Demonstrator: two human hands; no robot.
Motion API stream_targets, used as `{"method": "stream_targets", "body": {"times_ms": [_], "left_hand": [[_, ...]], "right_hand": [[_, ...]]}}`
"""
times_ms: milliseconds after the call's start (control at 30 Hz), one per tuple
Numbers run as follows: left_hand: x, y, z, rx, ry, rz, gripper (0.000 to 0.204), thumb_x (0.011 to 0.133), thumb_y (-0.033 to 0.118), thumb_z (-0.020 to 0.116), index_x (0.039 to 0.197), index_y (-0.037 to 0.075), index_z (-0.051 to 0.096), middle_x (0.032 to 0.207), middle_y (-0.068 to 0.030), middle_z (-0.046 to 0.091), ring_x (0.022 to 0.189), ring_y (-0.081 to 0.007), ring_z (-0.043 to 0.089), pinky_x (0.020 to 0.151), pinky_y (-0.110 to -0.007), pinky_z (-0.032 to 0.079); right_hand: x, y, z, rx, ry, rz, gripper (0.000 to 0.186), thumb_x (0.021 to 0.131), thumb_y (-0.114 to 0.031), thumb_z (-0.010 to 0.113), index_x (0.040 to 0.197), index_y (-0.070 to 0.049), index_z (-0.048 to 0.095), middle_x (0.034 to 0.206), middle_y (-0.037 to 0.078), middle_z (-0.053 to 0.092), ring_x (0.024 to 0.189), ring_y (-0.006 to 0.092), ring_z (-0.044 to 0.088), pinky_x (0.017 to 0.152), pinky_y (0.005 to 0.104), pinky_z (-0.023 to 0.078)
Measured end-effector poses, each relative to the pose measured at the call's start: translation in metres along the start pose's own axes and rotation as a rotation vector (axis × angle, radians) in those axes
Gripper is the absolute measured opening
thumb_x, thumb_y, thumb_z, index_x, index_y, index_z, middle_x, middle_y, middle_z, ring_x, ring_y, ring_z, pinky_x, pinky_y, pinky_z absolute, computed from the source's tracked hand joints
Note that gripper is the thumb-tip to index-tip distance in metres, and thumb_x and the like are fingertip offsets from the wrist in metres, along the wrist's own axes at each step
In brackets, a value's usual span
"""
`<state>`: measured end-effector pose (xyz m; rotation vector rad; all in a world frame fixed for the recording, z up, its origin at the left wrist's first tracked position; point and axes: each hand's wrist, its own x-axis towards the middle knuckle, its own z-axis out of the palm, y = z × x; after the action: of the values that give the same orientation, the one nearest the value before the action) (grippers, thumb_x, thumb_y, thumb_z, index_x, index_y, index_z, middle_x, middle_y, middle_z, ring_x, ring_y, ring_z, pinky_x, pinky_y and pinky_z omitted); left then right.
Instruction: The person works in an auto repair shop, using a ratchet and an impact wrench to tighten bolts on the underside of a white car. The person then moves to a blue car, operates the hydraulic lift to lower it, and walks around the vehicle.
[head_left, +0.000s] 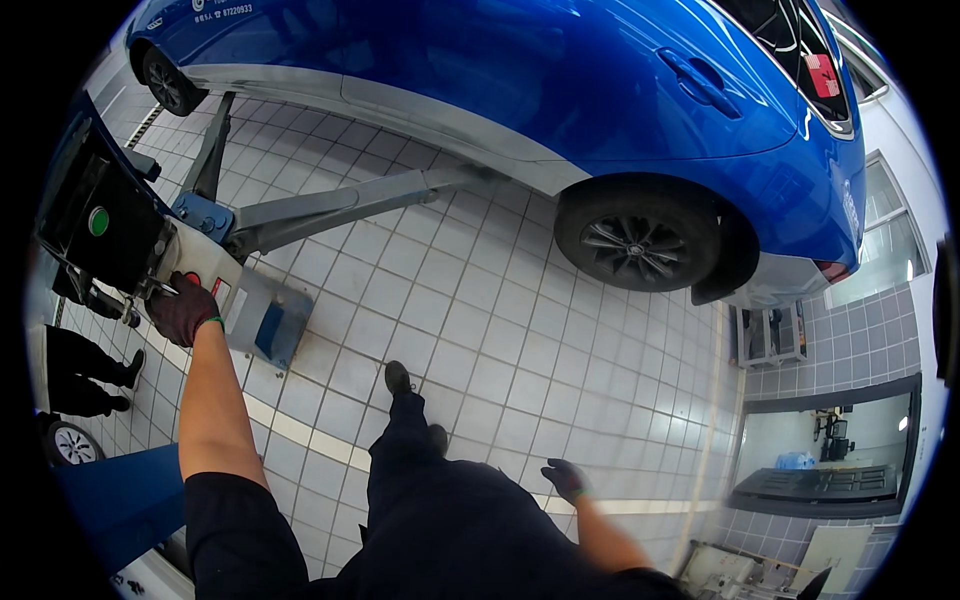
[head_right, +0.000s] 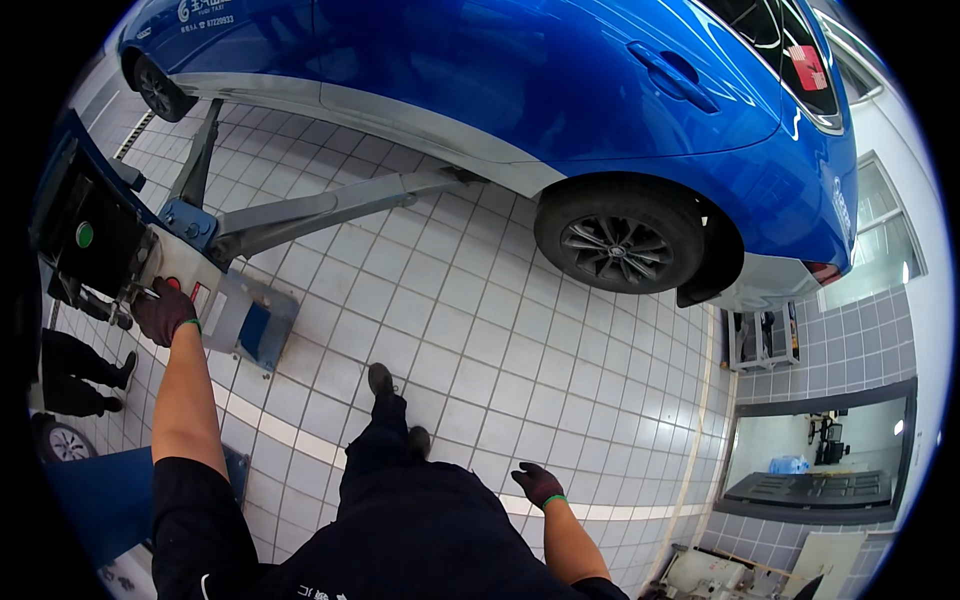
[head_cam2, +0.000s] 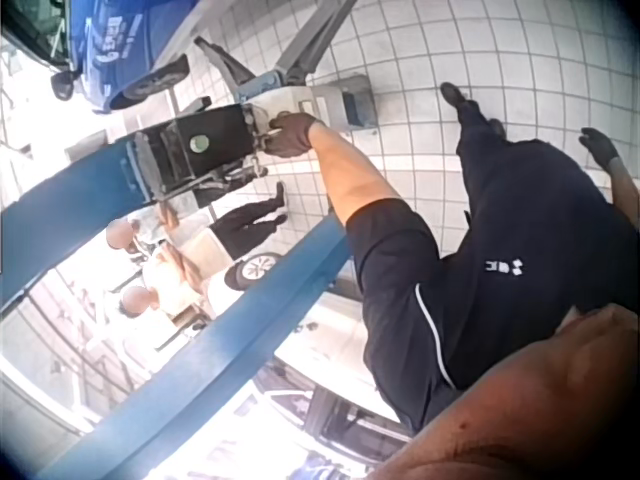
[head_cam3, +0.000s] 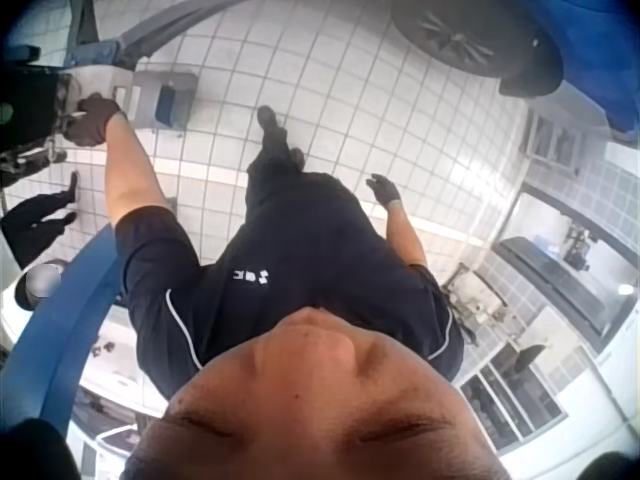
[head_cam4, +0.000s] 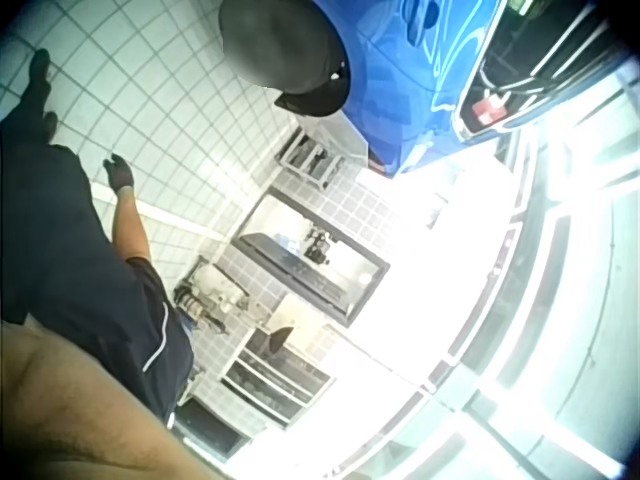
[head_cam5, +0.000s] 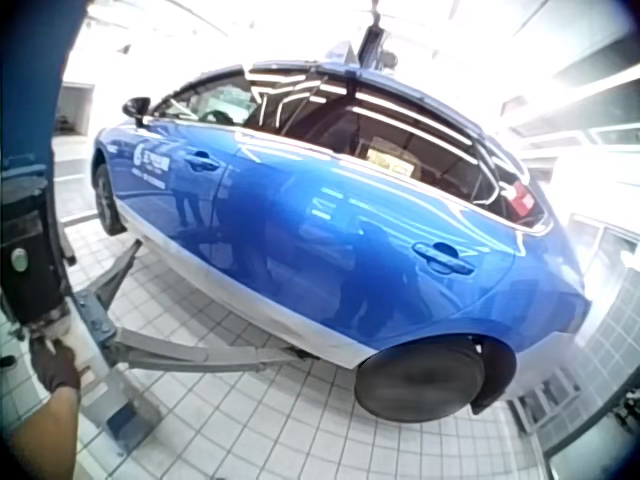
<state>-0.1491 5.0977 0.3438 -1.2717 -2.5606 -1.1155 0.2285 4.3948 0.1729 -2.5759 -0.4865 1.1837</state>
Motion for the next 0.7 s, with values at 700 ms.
{"method": "stream_targets", "body": {"times_ms": [700], "left_hand": [[-0.002, 0.004, -0.009, -0.026, 0.007, 0.007, 0.064, 0.091, 0.044, 0.063, 0.131, -0.007, 0.06, 0.132, -0.0253, 0.062, 0.121, -0.0417, 0.062, 0.104, -0.049, 0.05]], "right_hand": [[-0.007, -0.014, -0.001, -0.062, -0.036, 0.002, 0.057, 0.094, -0.044, 0.07, 0.135, -0.004, 0.064, 0.135, 0.017, 0.066, 0.126, 0.0299, 0.062, 0.108, 0.0385, 0.048]]}}
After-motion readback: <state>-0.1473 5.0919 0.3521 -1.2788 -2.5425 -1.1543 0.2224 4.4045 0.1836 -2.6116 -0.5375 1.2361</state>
